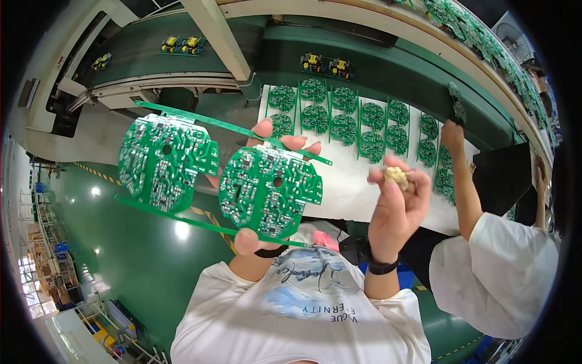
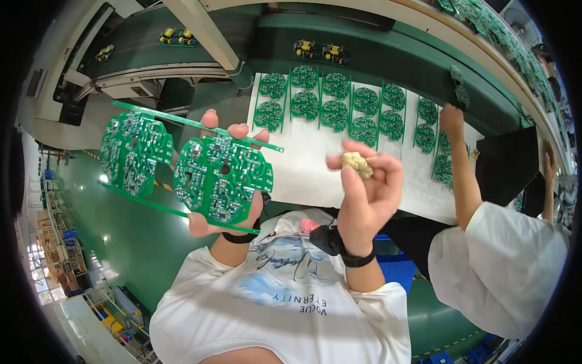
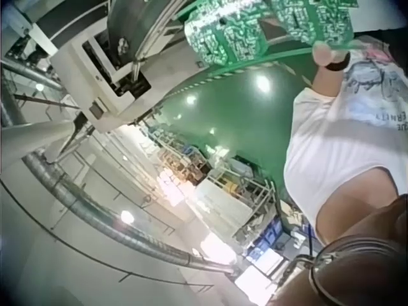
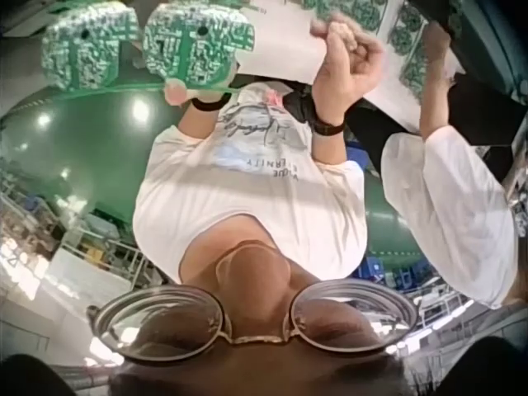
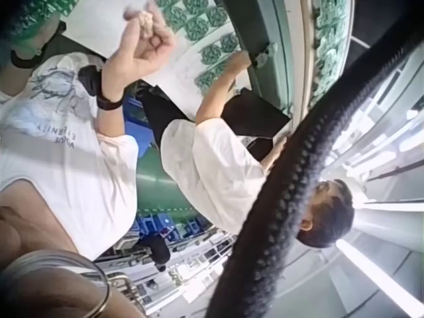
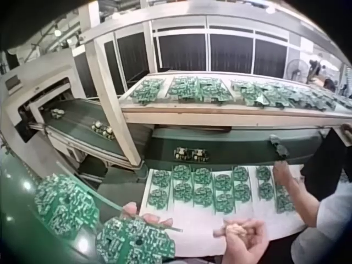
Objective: The person picks up a circuit board, scrapes it with a small tool, and rubs a piece of material across the surface before placing it on a table. They then move another board from the shelf to the table and repeat the scraping and rubbing process.
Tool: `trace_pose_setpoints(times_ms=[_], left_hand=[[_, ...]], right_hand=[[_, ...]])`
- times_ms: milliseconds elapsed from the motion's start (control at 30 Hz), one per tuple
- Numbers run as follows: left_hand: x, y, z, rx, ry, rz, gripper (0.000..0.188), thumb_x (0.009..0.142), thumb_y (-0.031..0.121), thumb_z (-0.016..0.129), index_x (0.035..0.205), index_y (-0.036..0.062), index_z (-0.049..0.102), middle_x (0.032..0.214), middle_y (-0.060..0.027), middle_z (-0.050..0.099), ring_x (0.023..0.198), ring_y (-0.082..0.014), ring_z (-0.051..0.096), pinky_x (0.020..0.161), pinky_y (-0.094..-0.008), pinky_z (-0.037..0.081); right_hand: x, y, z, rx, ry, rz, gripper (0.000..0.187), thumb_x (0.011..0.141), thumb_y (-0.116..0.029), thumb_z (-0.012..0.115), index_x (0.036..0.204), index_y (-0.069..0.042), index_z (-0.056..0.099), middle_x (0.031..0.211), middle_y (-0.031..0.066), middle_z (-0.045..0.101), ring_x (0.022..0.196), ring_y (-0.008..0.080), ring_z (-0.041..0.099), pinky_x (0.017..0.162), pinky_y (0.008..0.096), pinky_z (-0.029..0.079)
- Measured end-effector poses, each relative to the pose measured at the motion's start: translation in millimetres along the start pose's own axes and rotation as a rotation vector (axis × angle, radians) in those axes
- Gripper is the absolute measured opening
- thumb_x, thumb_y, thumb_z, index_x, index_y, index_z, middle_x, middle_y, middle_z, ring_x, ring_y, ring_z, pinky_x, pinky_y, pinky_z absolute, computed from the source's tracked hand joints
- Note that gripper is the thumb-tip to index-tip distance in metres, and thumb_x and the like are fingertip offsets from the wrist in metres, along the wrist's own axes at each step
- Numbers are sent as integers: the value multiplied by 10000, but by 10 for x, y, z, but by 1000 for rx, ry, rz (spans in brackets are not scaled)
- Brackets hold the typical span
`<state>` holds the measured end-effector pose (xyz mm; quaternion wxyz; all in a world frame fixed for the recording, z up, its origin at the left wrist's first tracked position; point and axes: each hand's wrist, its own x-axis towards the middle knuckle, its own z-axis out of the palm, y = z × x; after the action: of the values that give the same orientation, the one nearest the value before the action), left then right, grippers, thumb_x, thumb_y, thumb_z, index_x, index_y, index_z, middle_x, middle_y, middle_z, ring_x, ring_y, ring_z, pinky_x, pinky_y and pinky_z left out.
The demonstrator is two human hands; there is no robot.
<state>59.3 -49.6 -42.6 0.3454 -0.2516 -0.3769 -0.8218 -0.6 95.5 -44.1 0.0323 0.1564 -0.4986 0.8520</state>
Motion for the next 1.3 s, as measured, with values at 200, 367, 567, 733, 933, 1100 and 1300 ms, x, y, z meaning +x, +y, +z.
trace_pose_setpoints(times_ms=[200, 367, 567, 733, 933, 1100, 1300], left_hand=[[6, -120, 97, -223, 358, 4, 830, 737, 482, 634, 1362, 36, 320, 1397, -182, 286, 1235, -376, 371, 1060, -553, 277], [66, -113, 271, -162, 702, -156, 805, 764, 559, 534, 1343, 34, 340, 1317, -179, 395, 1182, -370, 420, 1056, -494, 309], [85, -99, 187, -468, 749, -216, 776, 781, 543, 509, 1351, 46, 336, 1305, -174, 404, 1154, -363, 434, 1040, -470, 326], [56, -97, 223, -371, 657, -149, 778, 776, 533, 533, 1361, 65, 326, 1316, -171, 392, 1145, -367, 440, 1019, -466, 348], [40, -170, 274, -229, 594, -92, 799, 757, 524, 564, 1370, 77, 315, 1329, -168, 374, 1142, -376, 439, 1010, -482, 351], [3, -171, 249, -326, 523, -94, 800, 748, 516, 571, 1367, 78, 318, 1320, -164, 379, 1134, -374, 442, 994, -484, 358], [-21, -229, 273, -283, 536, -109, 781, 740, 496, 567, 1345, 60, 336, 1319, -159, 386, 1129, -372, 444, 977, -456, 379]], right_hand=[[-69, 248, 41, -51, -509, 250, 229, 745, 70, 564, 965, 7, 551, 824, 96, 535, 723, 157, 539, 641, 252, 442], [-151, 198, 225, -320, -472, -8, 206, 709, 94, 617, 896, 16, 580, 837, 95, 555, 702, 150, 538, 602, 245, 435], [-198, 236, 125, -354, -445, -90, 190, 696, 124, 656, 853, 24, 618, 807, 95, 588, 644, 133, 555, 524, 227, 424], [-177, -6, 206, -518, -424, -217, 194, 688, 114, 688, 849, 19, 637, 779, 92, 601, 612, 121, 560, 494, 211, 414], [-150, -21, 140, -520, -445, -242, 190, 682, 100, 706, 844, 18, 646, 793, 97, 609, 601, 112, 553, 485, 202, 405], [-167, -55, 116, -470, -439, -177, 176, 695, 108, 694, 837, 21, 639, 784, 93, 606, 584, 107, 553, 472, 195, 403], [-189, 8, 54, -381, -427, -124, 170, 714, 135, 664, 848, 41, 617, 752, 97, 591, 574, 121, 583, 467, 203, 439]])
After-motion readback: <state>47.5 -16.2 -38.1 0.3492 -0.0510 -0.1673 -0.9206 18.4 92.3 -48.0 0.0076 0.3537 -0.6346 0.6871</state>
